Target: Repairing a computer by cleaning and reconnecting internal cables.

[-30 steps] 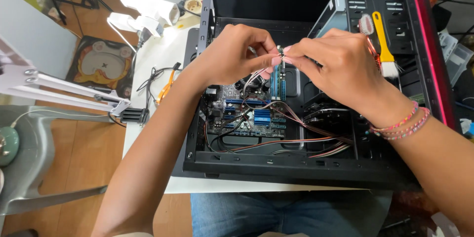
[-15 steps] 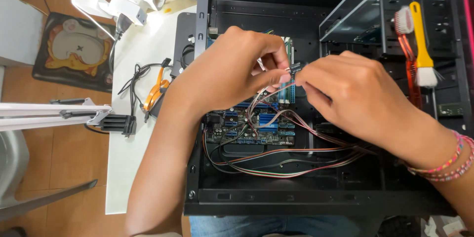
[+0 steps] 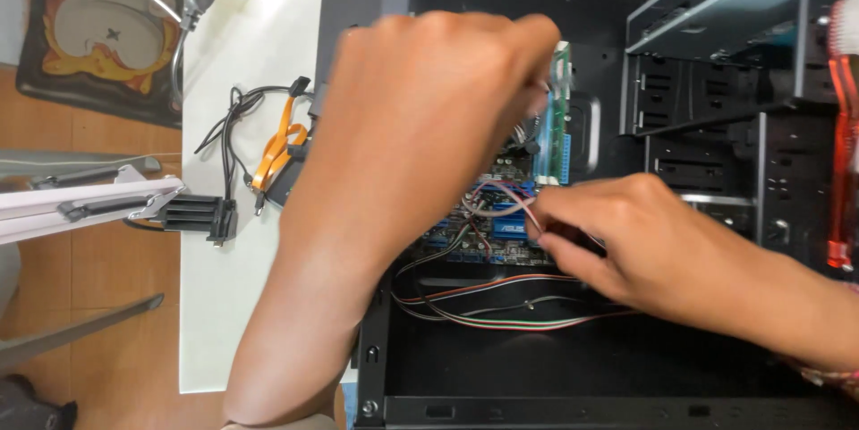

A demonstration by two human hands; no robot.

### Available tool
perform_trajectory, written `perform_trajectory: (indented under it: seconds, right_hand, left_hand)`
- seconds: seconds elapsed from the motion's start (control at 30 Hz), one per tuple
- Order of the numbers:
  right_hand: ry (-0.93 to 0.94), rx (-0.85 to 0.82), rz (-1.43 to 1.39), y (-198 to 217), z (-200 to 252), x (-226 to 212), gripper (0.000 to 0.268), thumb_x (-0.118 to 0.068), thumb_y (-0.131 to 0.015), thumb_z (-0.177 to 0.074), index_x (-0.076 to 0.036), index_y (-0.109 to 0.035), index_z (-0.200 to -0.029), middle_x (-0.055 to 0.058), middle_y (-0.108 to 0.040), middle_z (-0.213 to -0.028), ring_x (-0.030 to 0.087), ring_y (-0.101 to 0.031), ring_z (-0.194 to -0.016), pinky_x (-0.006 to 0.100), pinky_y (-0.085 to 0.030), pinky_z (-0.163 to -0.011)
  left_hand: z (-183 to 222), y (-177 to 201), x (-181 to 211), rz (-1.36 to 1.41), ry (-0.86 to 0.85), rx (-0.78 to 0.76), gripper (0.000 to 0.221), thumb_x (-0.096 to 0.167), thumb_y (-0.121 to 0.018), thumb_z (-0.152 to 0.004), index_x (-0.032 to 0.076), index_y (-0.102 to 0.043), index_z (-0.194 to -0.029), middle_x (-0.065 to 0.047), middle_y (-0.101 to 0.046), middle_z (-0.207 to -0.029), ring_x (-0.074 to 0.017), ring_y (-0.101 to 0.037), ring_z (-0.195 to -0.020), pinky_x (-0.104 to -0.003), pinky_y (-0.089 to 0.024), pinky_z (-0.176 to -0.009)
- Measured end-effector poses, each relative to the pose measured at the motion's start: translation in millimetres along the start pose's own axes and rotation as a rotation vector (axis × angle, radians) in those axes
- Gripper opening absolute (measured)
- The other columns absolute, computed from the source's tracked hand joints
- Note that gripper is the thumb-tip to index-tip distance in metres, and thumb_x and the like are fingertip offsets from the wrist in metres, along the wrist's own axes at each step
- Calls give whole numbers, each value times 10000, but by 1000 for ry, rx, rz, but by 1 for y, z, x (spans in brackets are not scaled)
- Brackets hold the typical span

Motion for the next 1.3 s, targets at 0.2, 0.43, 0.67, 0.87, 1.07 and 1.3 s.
perform_trajectory:
  seconds: [0.2,0.43,0.67,0.87,1.07,1.3]
  right_hand:
    - [-117,-64,-191,-32,-15,9,115,-110,-745,-823,-40,-725,-913,54,-746,-779,194,-748,-666,310,-590,-624]
    - [-208,22,-190,-31,-24,3,114,-85,-751,-770,-37,-760,-873,66,-752,-736,134,-751,-611,300,-601,-576]
    - [-359,54,-270,-38,-24,15,100,-82,-784,-760,-43,-772,-851,39,-796,-676,89,-771,-627,261,-619,-627]
    - [-326,59,-231,-46,-24,19,93,-62,-793,-721,-35,-756,-802,57,-776,-647,121,-771,-606,282,-603,-601]
    - [-217,61,-188,-53,-26,19,99,-51,-798,-698,-54,-759,-789,72,-793,-702,155,-798,-667,294,-613,-626]
    - [-215,72,-174,-52,-27,19,103,-73,-805,-703,-50,-748,-786,75,-800,-730,168,-811,-709,303,-616,-633]
  left_hand:
    - [5,-18,-6,-81,-100,-62,178,135,-762,-691,87,-620,-595,-140,-600,-583,-350,-622,-609,-430,-498,-638]
    - [12,-23,-6,-136,-139,-67,191,150,-750,-665,96,-610,-547,-130,-572,-546,-322,-578,-559,-398,-470,-693]
    - [14,-27,-5,-255,-182,-63,179,152,-735,-664,123,-610,-538,-118,-569,-530,-282,-580,-533,-369,-469,-718]
    - [14,-25,-3,-322,-217,-33,169,159,-729,-625,106,-614,-513,-135,-575,-511,-282,-599,-517,-365,-483,-712]
    - [15,-25,-3,-341,-220,-23,156,193,-731,-607,100,-636,-526,-142,-588,-520,-290,-627,-550,-367,-481,-653]
    - [16,-27,-5,-335,-208,-20,145,173,-737,-597,102,-633,-525,-146,-596,-522,-283,-635,-556,-380,-464,-605]
Point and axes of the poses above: each hand's wrist, its own z-axis away from the middle knuckle, its own y-axis out of the back of the hand, x = y × z, the point moved 7 cm from there along -z, towards the middle knuckle
